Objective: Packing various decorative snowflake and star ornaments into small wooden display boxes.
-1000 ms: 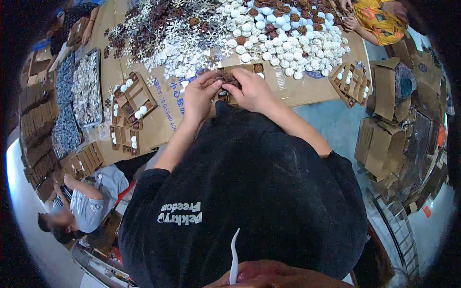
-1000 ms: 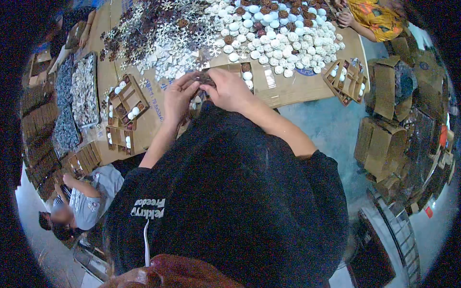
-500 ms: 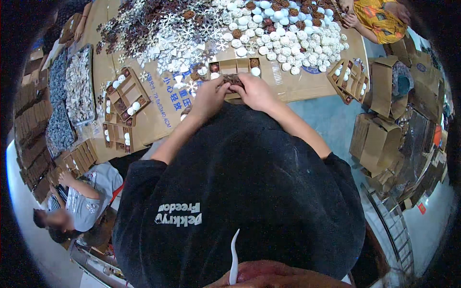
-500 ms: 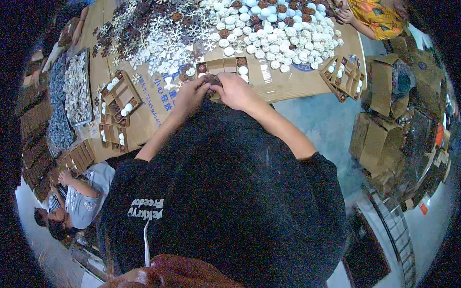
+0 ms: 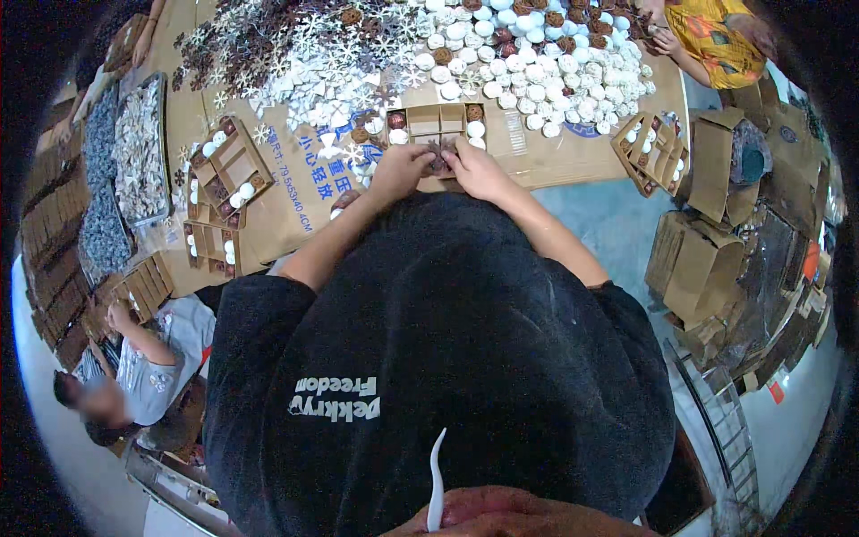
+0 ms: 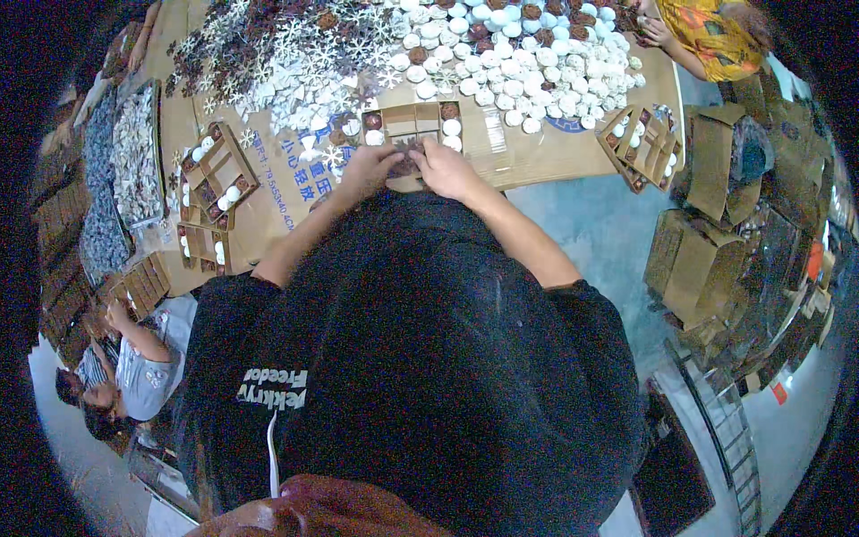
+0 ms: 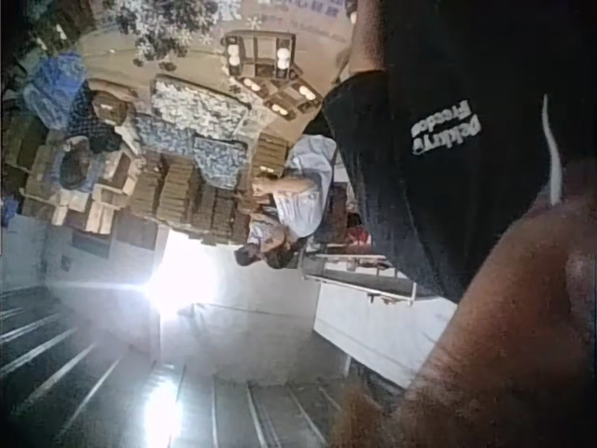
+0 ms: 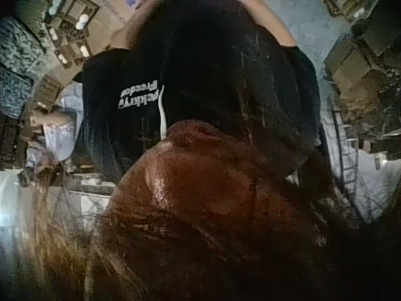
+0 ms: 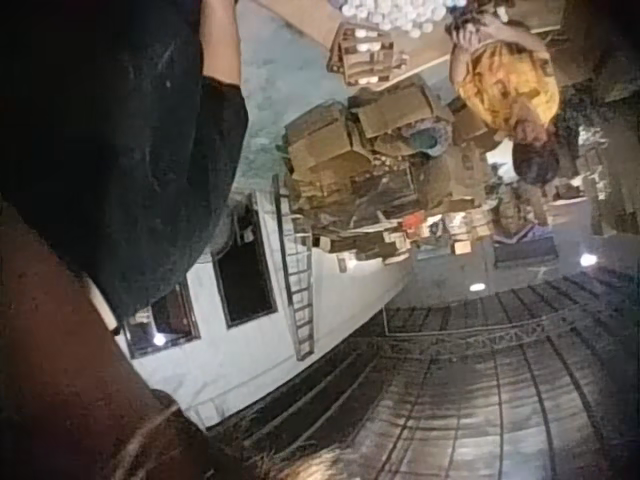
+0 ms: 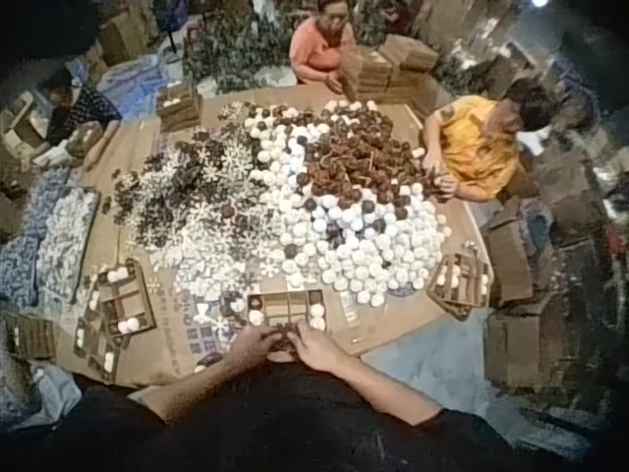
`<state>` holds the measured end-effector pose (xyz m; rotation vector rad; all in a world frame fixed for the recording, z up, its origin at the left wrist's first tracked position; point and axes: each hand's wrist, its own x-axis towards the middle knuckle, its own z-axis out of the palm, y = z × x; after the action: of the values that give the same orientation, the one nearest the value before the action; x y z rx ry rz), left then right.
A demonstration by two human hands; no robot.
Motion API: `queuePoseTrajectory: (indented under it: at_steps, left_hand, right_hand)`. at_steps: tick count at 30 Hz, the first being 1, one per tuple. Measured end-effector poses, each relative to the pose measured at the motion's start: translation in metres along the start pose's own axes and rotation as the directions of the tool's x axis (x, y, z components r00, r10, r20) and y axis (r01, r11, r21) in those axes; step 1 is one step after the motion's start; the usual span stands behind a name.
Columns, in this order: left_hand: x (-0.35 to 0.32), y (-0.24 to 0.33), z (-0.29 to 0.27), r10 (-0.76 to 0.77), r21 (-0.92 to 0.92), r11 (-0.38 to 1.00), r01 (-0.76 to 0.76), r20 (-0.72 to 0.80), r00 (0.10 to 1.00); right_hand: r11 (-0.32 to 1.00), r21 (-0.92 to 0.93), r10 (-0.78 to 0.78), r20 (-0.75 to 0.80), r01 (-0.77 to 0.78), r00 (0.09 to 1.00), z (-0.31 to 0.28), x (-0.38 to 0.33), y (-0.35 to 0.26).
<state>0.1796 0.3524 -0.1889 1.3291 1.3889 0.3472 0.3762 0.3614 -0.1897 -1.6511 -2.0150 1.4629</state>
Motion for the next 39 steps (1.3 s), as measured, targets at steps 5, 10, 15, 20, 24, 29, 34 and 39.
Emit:
queuePoseTrajectory:
  at_steps: [5, 10, 15, 20, 24, 29, 34, 39]
  left_hand:
    - [0.037, -0.049, 0.015, -0.125, -0.368, 0.929, 0.047, -0.191, 0.974]
    - [0.036, -0.050, -0.008, 0.112, 0.282, 0.959, -0.004, -0.366, 0.924]
    - [0.027, -0.097, -0.013, -0.002, 0.341, 0.930, 0.135, -0.362, 0.932]
    - [0.023, -0.111, -0.001, -0.215, 0.294, 0.893, 0.340, -0.386, 0.897]
    - [0.018, -0.110, -0.003, -0.276, 0.231, 0.907, 0.351, -0.303, 0.912]
    - [0.021, -0.111, 0.003, -0.279, 0.227, 0.901, 0.369, -0.347, 0.895]
    - [0.014, -0.103, 0.000, -0.255, 0.255, 0.896, 0.364, -0.375, 0.891]
    - [0.016, -0.099, 0.003, -0.275, 0.329, 0.861, 0.389, -0.342, 0.899]
  right_hand:
    - [0.968, -0.222, -0.177, -0.289, 0.114, 0.941, 0.011, 0.053, 0.005]
    - [0.881, -0.472, -0.086, -0.076, 0.040, 0.993, 0.010, 0.110, 0.015]
    - [0.833, -0.553, 0.011, 0.069, 0.029, 0.998, 0.031, 0.128, 0.008]
    - [0.892, -0.447, -0.003, 0.138, 0.065, 0.990, 0.026, 0.127, 0.012]
    - [0.880, -0.451, -0.043, 0.236, 0.148, 0.971, 0.028, 0.131, 0.014]
    - [0.687, -0.664, -0.161, 0.257, 0.295, 0.953, 0.033, 0.124, 0.010]
    - [0.507, -0.737, -0.286, 0.345, 0.447, 0.894, 0.040, 0.132, -0.004]
    - [0.587, -0.762, -0.328, 0.082, 0.272, 0.941, 0.059, 0.119, -0.015]
